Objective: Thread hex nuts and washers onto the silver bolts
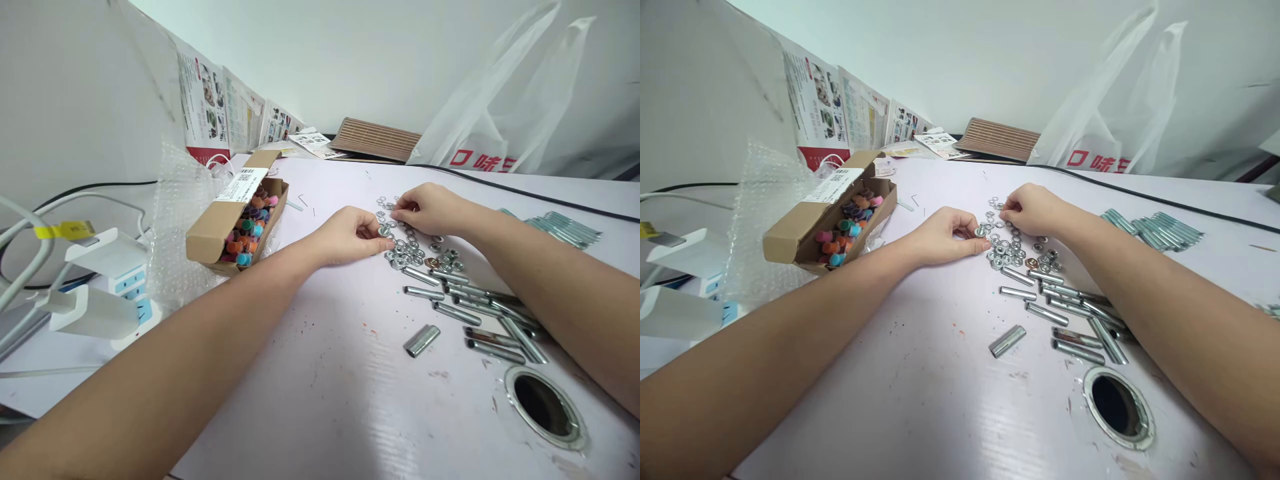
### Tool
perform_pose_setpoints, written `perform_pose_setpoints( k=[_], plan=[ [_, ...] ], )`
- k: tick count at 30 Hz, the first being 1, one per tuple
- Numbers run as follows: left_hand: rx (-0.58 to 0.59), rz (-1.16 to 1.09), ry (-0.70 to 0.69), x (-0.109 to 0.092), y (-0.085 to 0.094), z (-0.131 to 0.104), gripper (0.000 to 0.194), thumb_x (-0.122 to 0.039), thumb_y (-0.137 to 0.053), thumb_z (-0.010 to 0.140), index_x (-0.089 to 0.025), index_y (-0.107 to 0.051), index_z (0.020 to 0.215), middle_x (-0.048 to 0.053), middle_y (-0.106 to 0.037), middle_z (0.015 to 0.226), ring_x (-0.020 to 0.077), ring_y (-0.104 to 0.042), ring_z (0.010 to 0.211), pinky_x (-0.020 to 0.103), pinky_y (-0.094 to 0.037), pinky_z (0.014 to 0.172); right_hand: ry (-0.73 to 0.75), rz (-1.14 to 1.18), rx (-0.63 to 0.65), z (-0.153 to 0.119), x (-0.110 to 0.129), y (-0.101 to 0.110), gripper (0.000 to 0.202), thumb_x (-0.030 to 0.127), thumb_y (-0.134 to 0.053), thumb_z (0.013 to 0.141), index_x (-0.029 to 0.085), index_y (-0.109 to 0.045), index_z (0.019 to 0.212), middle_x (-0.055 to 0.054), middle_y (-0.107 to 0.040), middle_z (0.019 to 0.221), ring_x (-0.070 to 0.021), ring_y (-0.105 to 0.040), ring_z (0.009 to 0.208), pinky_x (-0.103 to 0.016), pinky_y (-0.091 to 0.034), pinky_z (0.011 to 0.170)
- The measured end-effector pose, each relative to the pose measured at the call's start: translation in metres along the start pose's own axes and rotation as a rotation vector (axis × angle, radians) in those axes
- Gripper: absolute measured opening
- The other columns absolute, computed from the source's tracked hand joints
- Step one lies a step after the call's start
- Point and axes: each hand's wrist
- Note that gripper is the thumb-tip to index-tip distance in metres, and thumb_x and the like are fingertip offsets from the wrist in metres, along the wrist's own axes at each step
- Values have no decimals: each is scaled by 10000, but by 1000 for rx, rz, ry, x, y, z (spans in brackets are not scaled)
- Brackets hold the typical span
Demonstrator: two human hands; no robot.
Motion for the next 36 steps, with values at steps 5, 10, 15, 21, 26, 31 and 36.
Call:
perform_pose_setpoints(
  k=[5,10,15,21,26,31,36],
  plan=[
    [7,-4,-15,-2,1,0,320,-420,-705,741,-166,-531,656,-20,-507,617,85,-432,575,255,-322,548,125,70,-176,-16,7,16,155,338,-589,852,210,-674,870,-71,-712,935,-221,-622,800,-358,-454,697],
    [13,-49,-7,1,0,2,309,-412,-718,730,-155,-556,670,-13,-529,628,88,-454,583,250,-337,547,117,208,-179,-34,19,27,169,367,-621,845,211,-687,851,-58,-698,792,-200,-608,686,-349,-449,617],
    [5,-22,7,1,-1,1,321,-435,-708,737,-151,-571,677,-10,-545,647,88,-459,595,243,-345,554,42,199,-70,-27,11,15,89,273,-666,791,189,-668,821,-57,-715,826,-195,-638,717,-344,-492,656],
    [12,-36,4,0,0,1,324,-439,-714,728,-157,-564,673,-18,-536,640,87,-455,588,244,-343,556,-73,400,-22,-26,6,13,259,322,-737,737,204,-679,960,-66,-730,858,-197,-639,652,-330,-479,539],
    [5,-26,13,0,0,1,329,-439,-715,731,-154,-562,674,-14,-535,636,87,-452,587,241,-337,551,-14,282,-45,-20,11,14,172,343,-671,792,186,-730,831,-67,-719,807,-176,-607,640,-320,-456,576],
    [11,-42,32,2,-1,2,327,-441,-708,744,-150,-565,696,-12,-534,642,83,-451,587,235,-336,553,66,128,-92,-4,19,3,216,284,-641,805,195,-771,953,-49,-731,852,-182,-635,738,-306,-447,646],
    [6,-32,35,2,-1,2,328,-437,-714,740,-149,-563,692,-12,-533,633,82,-451,581,232,-330,551,68,135,-59,-2,20,-5,198,258,-640,804,185,-782,922,-32,-733,820,-173,-631,740,-301,-448,667]
  ],
)
Point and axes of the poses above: each hand's wrist, its own z-axis towards the middle knuckle, its own y-axis out of the back of the hand, x = y × z
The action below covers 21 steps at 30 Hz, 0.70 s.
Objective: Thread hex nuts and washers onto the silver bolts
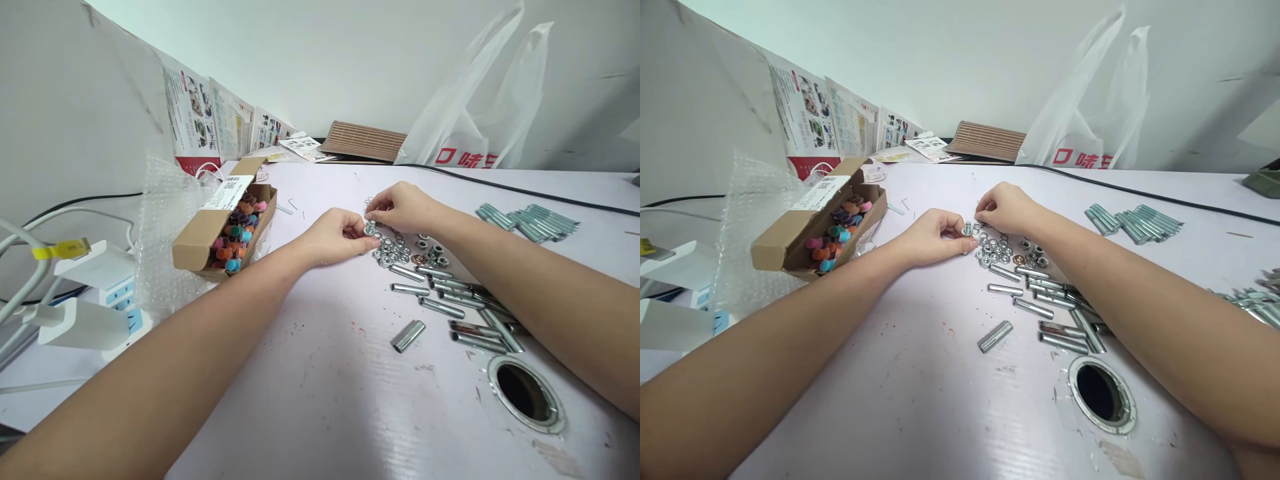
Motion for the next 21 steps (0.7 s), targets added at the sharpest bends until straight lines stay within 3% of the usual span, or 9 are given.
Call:
perform_pose_setpoints(
  k=[7,14,21],
  plan=[
    [-7,10,6,-2,0,-1,345,-447,-721,723,-153,-547,672,-18,-530,625,80,-443,574,232,-317,544,-56,99,-28,-7,-3,9,231,349,-663,808,168,-785,883,-55,-723,780,-180,-600,682,-319,-446,621],
    [-10,-3,12,-4,0,-2,335,-427,-729,713,-154,-541,661,-25,-508,615,76,-424,566,238,-314,541,-99,205,-162,-28,11,39,275,433,-737,764,197,-793,892,-62,-681,718,-157,-542,608,-307,-398,524],
    [-8,5,20,-10,0,-4,321,-394,-709,740,-156,-515,646,-42,-480,596,64,-404,550,227,-301,532,-50,379,0,-52,26,50,333,497,-776,729,218,-787,912,-48,-685,784,-145,-542,628,-289,-372,509]
  ],
)
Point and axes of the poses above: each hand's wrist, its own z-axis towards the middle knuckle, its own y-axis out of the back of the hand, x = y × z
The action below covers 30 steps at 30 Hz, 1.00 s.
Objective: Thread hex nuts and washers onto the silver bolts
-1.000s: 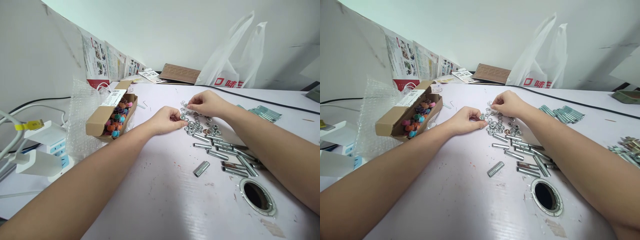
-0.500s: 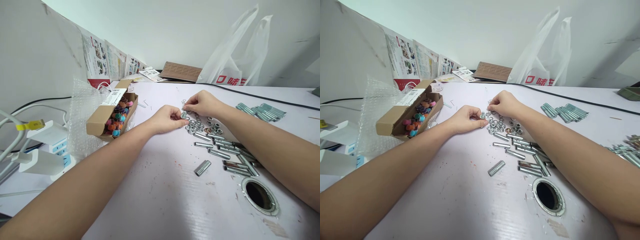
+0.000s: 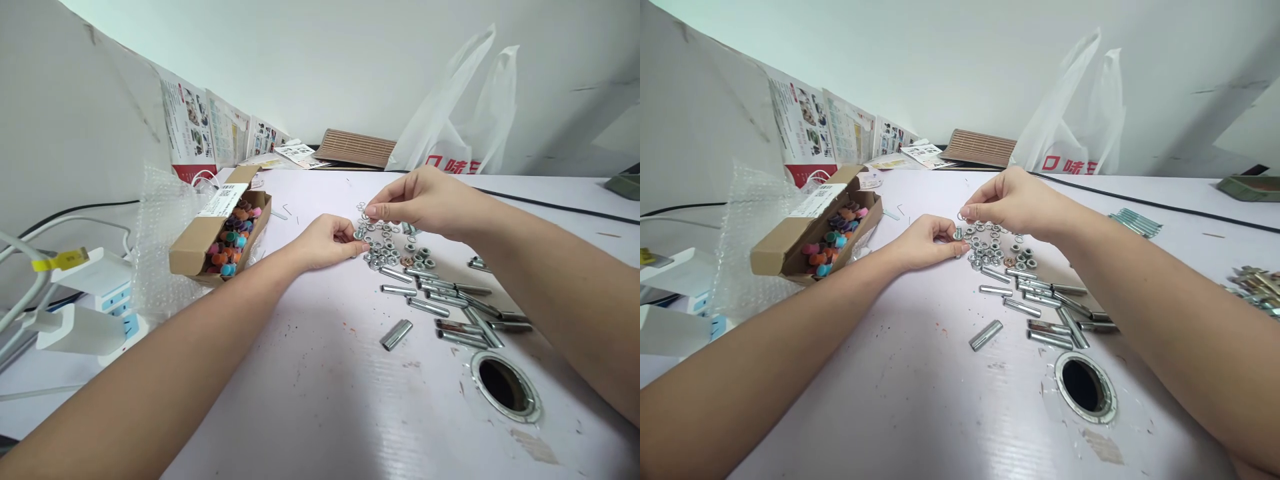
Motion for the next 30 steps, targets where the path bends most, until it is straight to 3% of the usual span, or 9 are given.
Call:
perform_pose_setpoints(
  k=[5,13,23,30],
  plan=[
    [-1,-3,-4,2,0,1,315,-390,-713,739,-152,-524,656,-38,-491,606,68,-418,564,224,-310,538,15,87,88,1,-1,-6,251,441,-773,747,213,-783,849,-46,-677,764,-134,-530,622,-279,-397,513],
    [11,-32,1,4,-1,1,302,-389,-715,734,-142,-549,682,-21,-534,643,77,-459,597,224,-347,559,-47,207,243,5,-13,-5,349,529,-820,659,237,-792,848,-71,-660,742,-174,-538,626,-302,-440,463],
    [-15,26,-4,1,-1,0,331,-407,-717,725,-153,-524,636,-36,-489,588,72,-414,556,229,-306,528,-56,-23,53,1,0,-8,350,550,-772,711,237,-782,868,-76,-720,864,-227,-621,727,-321,-445,520],
    [-17,5,6,-1,-1,-1,315,-392,-725,716,-155,-534,636,-30,-524,598,76,-440,559,233,-326,539,-110,-160,-43,1,4,-1,370,546,-755,712,229,-779,900,-72,-640,684,-188,-536,586,-332,-369,478]
  ],
)
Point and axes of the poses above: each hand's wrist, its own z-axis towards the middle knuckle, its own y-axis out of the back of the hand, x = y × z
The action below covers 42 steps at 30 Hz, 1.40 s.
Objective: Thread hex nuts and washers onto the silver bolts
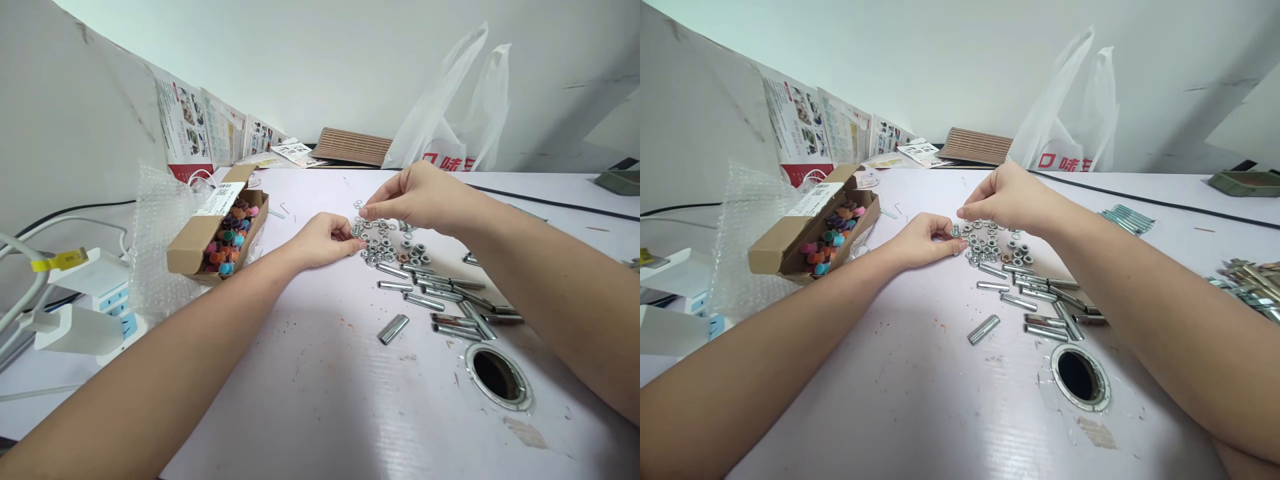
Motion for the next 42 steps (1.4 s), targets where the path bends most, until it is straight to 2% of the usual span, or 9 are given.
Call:
perform_pose_setpoints(
  k=[2,6,11,15,18,23,28,34,42],
  plan=[
    [21,-12,2,0,1,0,306,-381,-733,709,-155,-540,638,-24,-545,612,79,-460,570,233,-345,549,-17,-20,-1,3,-5,0,357,525,-769,695,223,-777,885,-69,-634,670,-180,-521,576,-331,-367,483],
    [68,-18,17,-1,3,-1,262,-347,-742,696,-143,-580,673,9,-617,687,100,-526,642,240,-401,607,-63,-78,134,9,-16,-5,259,437,-762,703,216,-769,838,-60,-672,709,-174,-532,597,-327,-396,520],
    [107,7,20,-2,5,-1,232,-330,-726,722,-122,-624,739,48,-670,774,120,-568,709,249,-428,655,31,-203,112,3,-17,3,221,417,-711,746,219,-763,831,-59,-692,752,-177,-568,648,-310,-407,553],
    [117,8,11,-2,5,-2,231,-333,-725,729,-125,-626,742,44,-678,778,119,-572,705,240,-427,643,116,-359,413,-11,-16,10,212,464,-693,741,256,-733,755,-23,-652,674,-160,-528,551,-299,-353,483],
    [117,-4,6,-2,5,-2,239,-337,-727,730,-128,-612,720,49,-688,801,121,-586,719,238,-436,657,105,-458,513,-19,-14,4,197,403,-663,738,233,-673,639,-17,-594,597,-142,-462,472,-305,-290,445],
    [107,26,21,-2,5,-1,238,-341,-723,736,-118,-646,761,40,-675,766,116,-583,701,229,-425,637,119,-399,544,-21,-10,-5,108,334,-665,702,230,-673,674,-10,-612,635,-144,-489,493,-305,-295,459],
    [118,19,5,-1,5,-1,253,-353,-726,735,-121,-625,747,44,-675,781,114,-576,707,230,-429,642,103,-411,563,-15,-18,5,210,446,-668,742,240,-708,736,-15,-647,663,-162,-528,537,-309,-366,493],
    [95,24,45,-6,5,-3,246,-348,-734,719,-122,-634,726,53,-690,776,120,-580,687,238,-423,622,126,-410,357,-8,-24,21,229,475,-683,759,255,-741,790,-38,-702,780,-195,-605,637,-304,-393,531],
    [100,8,40,-5,4,-2,219,-312,-734,708,-108,-679,767,29,-657,713,112,-550,662,232,-405,604,194,-273,357,-6,-19,-9,291,488,-653,786,218,-743,845,-38,-702,753,-176,-603,634,-286,-410,547]
  ],
)
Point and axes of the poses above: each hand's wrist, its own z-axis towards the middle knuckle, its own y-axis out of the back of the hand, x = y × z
